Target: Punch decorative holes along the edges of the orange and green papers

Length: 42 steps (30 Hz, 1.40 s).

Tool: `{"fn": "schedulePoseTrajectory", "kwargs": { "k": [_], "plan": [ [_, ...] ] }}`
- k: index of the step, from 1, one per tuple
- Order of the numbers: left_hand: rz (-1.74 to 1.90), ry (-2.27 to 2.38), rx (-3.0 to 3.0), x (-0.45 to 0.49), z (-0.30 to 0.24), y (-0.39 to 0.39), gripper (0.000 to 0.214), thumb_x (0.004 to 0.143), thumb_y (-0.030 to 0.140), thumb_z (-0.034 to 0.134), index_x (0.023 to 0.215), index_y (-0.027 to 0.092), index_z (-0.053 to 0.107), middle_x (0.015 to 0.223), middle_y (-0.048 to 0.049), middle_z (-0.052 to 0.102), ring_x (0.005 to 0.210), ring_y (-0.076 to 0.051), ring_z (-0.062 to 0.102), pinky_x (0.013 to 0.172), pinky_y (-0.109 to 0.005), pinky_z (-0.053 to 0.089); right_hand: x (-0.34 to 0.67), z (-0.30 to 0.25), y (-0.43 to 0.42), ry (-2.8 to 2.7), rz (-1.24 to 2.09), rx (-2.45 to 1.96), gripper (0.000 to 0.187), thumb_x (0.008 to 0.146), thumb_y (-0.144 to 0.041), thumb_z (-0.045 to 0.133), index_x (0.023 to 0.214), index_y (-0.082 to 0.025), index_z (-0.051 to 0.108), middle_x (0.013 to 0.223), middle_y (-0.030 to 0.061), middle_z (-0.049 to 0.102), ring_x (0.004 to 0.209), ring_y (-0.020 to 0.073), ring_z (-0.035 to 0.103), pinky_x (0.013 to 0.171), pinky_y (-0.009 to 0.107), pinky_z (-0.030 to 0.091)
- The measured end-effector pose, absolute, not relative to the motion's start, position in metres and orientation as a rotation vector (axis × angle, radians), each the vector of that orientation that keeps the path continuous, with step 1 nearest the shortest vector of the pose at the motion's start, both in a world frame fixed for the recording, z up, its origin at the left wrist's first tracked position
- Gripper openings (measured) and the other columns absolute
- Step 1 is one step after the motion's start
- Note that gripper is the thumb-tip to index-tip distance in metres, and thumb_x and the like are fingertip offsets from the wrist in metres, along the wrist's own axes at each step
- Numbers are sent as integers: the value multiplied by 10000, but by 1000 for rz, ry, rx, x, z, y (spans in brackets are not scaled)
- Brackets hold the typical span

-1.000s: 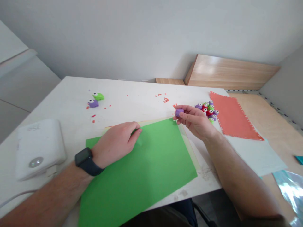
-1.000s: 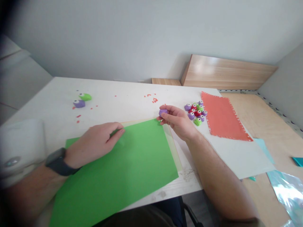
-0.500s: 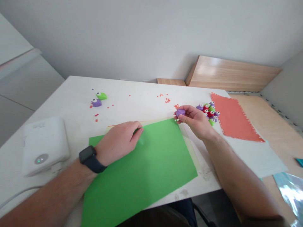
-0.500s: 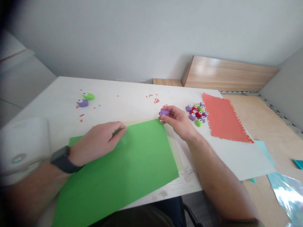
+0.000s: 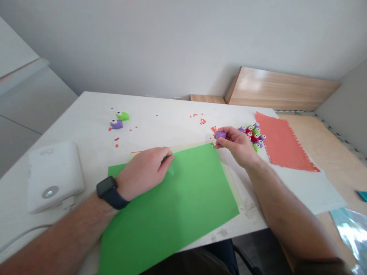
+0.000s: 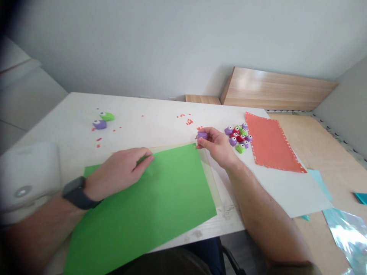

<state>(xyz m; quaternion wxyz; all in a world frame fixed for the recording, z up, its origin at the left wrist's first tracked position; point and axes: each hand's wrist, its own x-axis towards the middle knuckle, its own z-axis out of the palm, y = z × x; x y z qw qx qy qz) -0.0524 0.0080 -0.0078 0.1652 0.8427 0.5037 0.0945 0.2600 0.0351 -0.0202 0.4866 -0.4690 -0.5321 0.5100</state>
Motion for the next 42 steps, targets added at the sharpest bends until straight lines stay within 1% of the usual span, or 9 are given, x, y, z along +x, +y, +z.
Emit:
{"fn": "schedulePoseTrajectory", "kwargs": {
  "k": [4,9,16,23,27,29,33,37,42],
  "plan": [
    [272,1423,2402,-52,-8,8,281,1046,355,412,955,225,644,897,-46,703,832,-234,641,756,-351,434,260,-22,36,-1289,1222,-1169,364,773,-356,870,1054,-198,699,861,-1,685,738,150,663,782,385,601],
    [268,1423,2405,-53,-8,8,287,1045,362,411,941,223,640,885,-46,702,818,-235,638,752,-353,435,260,-28,39,-1261,1186,-1150,344,814,-368,836,1083,-212,689,930,7,703,791,154,685,830,385,599],
    [289,1420,2407,-53,-9,8,282,1037,364,421,946,220,647,898,-44,707,824,-240,646,749,-358,432,259,-30,40,-1276,1123,-1148,308,826,-353,813,1063,-205,685,889,-9,668,728,135,645,740,347,602],
    [295,1413,2412,-54,-10,9,277,1038,362,420,938,224,639,893,-39,701,826,-240,644,749,-356,432,263,-32,46,-1235,1122,-1205,320,770,-343,849,998,-196,681,827,-22,653,670,125,618,697,340,589],
    [287,1410,2432,-53,-10,9,277,1041,360,413,941,222,632,916,-47,706,834,-237,644,750,-353,432,261,-29,46,-1175,1183,-1166,318,770,-350,855,998,-201,691,856,-9,661,720,134,630,737,338,587],
    [278,1420,2437,-53,-9,9,279,1042,356,409,938,223,631,908,-49,705,830,-234,644,743,-348,433,258,-26,44,-1146,1232,-1124,306,787,-370,846,998,-209,693,875,0,659,759,142,627,717,320,574],
    [282,1420,2438,-53,-9,9,288,1043,362,402,942,225,633,892,-48,703,824,-232,644,737,-344,439,255,-20,38,-1112,1342,-1034,279,833,-402,810,990,-210,682,915,29,662,773,154,619,603,280,514],
    [302,1410,2442,-53,-8,8,291,1044,363,398,949,222,633,890,-49,701,824,-232,645,740,-346,440,253,-15,32,-1084,1470,-1010,292,874,-440,759,1018,-216,640,830,24,649,650,141,561,486,250,380],
    [292,1409,2424,-53,-6,7,293,1049,361,400,930,216,624,875,-50,692,817,-234,639,736,-354,433,250,-10,31,-1021,1532,-1043,304,896,-480,704,1067,-244,619,746,-13,585,563,121,452,472,241,252]
  ]
}}
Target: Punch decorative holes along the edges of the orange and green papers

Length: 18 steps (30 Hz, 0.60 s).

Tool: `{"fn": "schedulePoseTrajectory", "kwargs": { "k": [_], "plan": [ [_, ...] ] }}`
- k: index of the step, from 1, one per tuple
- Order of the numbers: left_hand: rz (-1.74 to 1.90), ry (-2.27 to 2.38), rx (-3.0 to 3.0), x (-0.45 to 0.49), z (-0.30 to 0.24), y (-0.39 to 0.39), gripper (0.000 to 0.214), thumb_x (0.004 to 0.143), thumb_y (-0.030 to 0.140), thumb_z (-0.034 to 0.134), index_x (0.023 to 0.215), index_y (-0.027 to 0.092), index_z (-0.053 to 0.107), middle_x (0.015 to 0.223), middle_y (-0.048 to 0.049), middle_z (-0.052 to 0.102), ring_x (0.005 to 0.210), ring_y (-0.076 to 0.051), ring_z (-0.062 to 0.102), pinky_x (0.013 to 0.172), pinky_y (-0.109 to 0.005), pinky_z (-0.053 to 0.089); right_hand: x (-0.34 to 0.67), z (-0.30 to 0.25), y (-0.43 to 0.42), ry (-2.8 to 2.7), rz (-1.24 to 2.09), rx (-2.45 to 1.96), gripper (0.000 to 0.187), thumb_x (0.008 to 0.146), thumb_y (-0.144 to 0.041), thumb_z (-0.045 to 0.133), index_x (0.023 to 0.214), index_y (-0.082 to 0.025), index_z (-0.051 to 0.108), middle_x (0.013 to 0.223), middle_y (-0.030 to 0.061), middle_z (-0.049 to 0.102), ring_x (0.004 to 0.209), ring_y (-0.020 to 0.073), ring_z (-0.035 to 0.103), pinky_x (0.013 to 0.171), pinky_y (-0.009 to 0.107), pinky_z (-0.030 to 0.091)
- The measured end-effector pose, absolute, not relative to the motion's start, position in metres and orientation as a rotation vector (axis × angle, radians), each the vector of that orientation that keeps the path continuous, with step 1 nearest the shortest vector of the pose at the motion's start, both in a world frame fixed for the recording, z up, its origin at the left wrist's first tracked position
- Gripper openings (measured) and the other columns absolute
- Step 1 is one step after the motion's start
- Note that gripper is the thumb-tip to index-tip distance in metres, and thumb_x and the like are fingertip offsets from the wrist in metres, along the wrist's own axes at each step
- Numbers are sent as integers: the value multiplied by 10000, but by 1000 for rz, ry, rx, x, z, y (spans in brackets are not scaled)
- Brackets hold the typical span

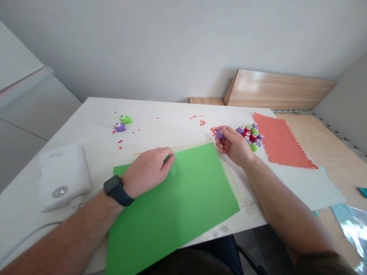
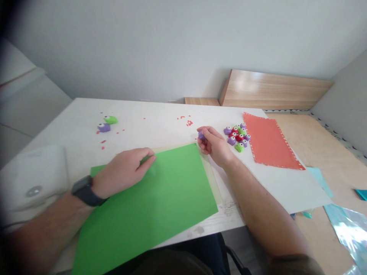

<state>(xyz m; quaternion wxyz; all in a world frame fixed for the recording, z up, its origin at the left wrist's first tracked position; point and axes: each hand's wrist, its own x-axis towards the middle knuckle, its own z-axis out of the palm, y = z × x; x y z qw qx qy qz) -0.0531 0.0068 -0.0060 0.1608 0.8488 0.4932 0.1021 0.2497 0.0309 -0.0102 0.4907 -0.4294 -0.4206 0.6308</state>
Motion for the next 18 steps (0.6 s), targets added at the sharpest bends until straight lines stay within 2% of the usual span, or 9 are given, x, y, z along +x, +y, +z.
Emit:
{"fn": "schedulePoseTrajectory", "kwargs": {
  "k": [3,7,13,18],
  "plan": [
    [293,1400,2405,-53,-6,7,285,1053,360,404,940,216,623,886,-48,696,827,-235,641,745,-360,434,250,-10,32,-990,1543,-1065,298,893,-491,666,1054,-244,621,727,-18,561,544,126,412,473,250,231],
    [301,1393,2384,-53,-8,8,269,1059,348,406,978,220,629,923,-45,710,851,-235,645,768,-368,437,250,-9,33,-949,1570,-1085,254,847,-404,656,1030,-235,607,711,-17,548,538,132,385,482,258,243],
    [301,1376,2373,-52,-9,7,275,1065,341,409,905,224,599,886,-41,689,835,-242,630,763,-381,427,251,-10,32,-876,1604,-1067,204,835,-329,587,1015,-236,608,713,-7,517,551,140,357,499,264,236],
    [272,1354,2325,-54,-9,8,298,1075,363,393,960,213,623,935,-61,695,881,-253,627,823,-413,448,254,-11,31,-826,1637,-1049,253,772,-284,543,1007,-234,622,743,10,502,582,157,359,507,267,217]
  ]
}}
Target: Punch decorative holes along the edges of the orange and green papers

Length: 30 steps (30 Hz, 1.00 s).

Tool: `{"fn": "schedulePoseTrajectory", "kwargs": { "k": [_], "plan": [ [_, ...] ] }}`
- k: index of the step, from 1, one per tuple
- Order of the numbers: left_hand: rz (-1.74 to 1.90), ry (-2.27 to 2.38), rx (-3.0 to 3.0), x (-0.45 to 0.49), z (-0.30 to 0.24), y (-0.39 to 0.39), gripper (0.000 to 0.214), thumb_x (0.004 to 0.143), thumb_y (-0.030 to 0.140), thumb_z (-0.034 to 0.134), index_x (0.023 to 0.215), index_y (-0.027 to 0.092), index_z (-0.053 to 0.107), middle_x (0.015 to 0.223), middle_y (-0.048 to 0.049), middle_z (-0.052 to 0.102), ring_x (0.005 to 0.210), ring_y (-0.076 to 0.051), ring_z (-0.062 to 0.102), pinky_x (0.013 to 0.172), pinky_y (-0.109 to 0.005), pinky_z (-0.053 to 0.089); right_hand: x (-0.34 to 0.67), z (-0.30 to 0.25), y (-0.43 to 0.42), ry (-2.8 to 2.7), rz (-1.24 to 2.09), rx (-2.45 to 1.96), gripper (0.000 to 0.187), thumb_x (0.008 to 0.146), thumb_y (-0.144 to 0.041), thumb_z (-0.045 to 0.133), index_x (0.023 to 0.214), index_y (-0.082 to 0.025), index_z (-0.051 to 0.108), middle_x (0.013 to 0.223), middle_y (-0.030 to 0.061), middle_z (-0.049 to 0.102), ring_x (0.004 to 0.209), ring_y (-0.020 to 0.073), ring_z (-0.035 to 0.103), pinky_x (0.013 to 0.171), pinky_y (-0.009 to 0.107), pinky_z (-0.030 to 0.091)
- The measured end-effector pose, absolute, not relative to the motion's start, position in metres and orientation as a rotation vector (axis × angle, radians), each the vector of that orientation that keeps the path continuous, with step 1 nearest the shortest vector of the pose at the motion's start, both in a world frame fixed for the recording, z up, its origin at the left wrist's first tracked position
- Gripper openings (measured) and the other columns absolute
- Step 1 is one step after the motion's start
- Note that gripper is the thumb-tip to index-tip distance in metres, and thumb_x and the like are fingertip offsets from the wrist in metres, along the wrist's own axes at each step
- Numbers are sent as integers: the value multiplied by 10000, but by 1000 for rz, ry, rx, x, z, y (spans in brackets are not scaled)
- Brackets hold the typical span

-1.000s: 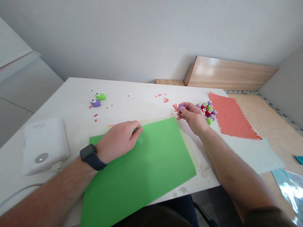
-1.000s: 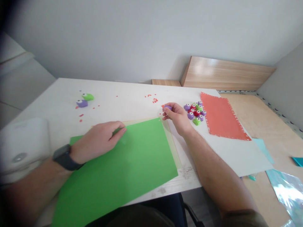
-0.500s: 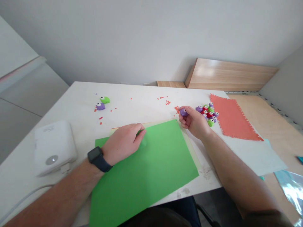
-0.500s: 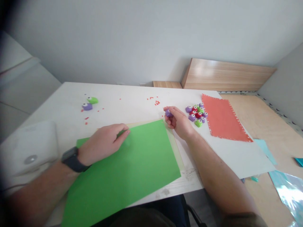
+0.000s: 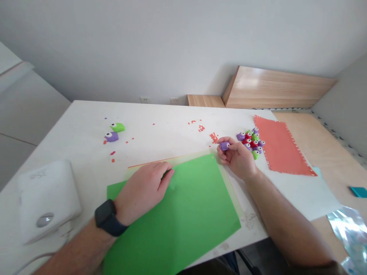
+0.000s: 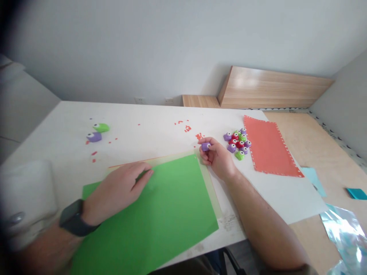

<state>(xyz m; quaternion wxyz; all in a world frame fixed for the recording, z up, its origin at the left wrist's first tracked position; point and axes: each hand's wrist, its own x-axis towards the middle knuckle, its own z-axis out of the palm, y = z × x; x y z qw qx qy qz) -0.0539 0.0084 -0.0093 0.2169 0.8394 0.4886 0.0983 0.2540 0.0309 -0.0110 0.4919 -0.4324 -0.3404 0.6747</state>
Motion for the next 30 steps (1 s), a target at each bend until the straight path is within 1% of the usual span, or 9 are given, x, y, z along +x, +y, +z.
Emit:
{"fn": "schedulePoseTrajectory", "kwargs": {
  "k": [4,9,14,18,23,28,30],
  "plan": [
    [253,1353,2308,-55,-11,9,330,1080,395,382,974,208,632,945,-73,694,892,-262,626,846,-433,459,254,-11,29,-804,1640,-1069,263,754,-277,532,999,-242,619,741,13,493,592,166,360,509,267,225],
    [237,1350,2325,-54,-13,9,339,1082,395,378,1000,198,642,963,-90,698,913,-270,625,870,-445,462,252,-10,27,-797,1683,-1030,253,742,-252,518,977,-228,609,724,13,494,584,155,352,516,262,226],
    [250,1351,2343,-52,-15,11,338,1085,374,380,984,195,648,942,-78,695,904,-260,625,864,-433,465,250,-10,28,-822,1692,-1022,262,715,-221,512,965,-217,590,702,1,483,560,140,338,504,252,214],
    [252,1347,2369,-52,-16,11,330,1084,377,387,974,201,643,937,-72,695,896,-260,628,856,-426,465,251,-11,27,-853,1684,-988,280,730,-200,496,993,-212,591,713,-3,488,562,131,349,507,249,220],
    [273,1353,2381,-52,-17,9,327,1082,383,391,987,202,646,946,-74,703,904,-264,639,858,-421,465,250,-11,26,-874,1648,-1000,250,761,-192,494,987,-204,599,714,-9,479,549,121,334,496,247,206],
    [282,1350,2378,-53,-17,8,321,1077,380,402,995,204,658,940,-73,707,912,-266,646,858,-415,467,251,-10,26,-856,1631,-1014,270,737,-188,497,988,-206,597,727,-5,488,550,121,342,494,243,221],
    [291,1349,2371,-53,-18,7,315,1076,378,406,999,208,659,942,-69,707,912,-264,647,856,-411,467,251,-10,26,-852,1641,-1013,270,758,-203,497,1010,-213,594,715,-14,471,546,120,336,494,239,221]
  ]
}}
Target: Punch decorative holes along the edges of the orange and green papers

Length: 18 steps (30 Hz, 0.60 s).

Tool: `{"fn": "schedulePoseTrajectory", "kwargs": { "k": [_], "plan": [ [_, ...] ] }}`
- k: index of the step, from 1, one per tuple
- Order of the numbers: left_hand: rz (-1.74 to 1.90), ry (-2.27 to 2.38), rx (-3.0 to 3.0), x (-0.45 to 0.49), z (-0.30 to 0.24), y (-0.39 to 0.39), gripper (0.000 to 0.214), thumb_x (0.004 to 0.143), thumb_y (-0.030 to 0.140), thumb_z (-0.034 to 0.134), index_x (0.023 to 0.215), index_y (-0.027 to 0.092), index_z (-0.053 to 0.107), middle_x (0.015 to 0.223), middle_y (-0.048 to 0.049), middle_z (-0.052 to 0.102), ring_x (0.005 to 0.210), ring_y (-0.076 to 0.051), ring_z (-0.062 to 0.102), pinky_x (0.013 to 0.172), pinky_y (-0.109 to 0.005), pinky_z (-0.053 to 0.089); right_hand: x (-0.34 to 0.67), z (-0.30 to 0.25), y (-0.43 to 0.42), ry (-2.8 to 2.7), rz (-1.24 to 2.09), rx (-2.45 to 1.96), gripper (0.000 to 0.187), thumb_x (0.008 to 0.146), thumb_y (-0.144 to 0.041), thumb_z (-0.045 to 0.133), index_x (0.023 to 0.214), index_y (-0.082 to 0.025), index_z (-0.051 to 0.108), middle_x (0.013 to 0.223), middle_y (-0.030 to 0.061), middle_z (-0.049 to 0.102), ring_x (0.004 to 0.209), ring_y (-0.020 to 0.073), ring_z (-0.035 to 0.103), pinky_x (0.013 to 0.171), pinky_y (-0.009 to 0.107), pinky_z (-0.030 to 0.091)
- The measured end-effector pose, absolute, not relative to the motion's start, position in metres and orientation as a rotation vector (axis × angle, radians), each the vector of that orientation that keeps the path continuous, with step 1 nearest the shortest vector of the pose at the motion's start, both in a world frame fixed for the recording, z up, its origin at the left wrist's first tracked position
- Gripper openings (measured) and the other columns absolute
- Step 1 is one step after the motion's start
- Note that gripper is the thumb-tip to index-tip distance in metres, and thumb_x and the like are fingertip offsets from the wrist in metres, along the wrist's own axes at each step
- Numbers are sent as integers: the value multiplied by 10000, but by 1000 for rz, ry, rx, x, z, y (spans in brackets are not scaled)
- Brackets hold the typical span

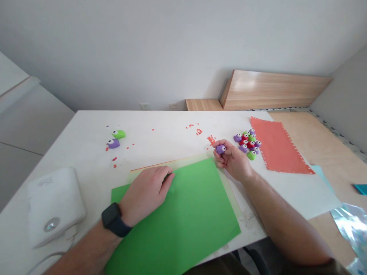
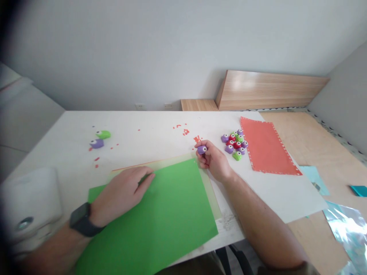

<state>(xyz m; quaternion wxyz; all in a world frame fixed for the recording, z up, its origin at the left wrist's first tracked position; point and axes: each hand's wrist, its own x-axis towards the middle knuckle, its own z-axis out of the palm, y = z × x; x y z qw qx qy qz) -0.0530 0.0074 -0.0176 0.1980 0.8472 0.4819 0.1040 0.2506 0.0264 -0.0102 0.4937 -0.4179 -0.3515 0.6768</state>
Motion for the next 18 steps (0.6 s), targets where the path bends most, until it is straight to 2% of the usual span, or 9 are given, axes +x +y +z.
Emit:
{"fn": "schedulePoseTrajectory", "kwargs": {
  "k": [7,18],
  "plan": [
    [306,1350,2370,-52,-16,7,292,1069,351,421,971,203,654,928,-64,704,893,-256,638,847,-410,466,247,-12,27,-867,1677,-1038,240,778,-251,499,1002,-218,579,680,-35,415,527,110,296,479,232,180],
    [317,1338,2406,-52,-18,8,276,1066,340,427,945,206,637,911,-57,692,873,-252,626,825,-406,455,247,-8,24,-858,1687,-979,217,794,-250,489,982,-213,590,678,-31,397,531,112,274,482,237,182]
  ]
}}
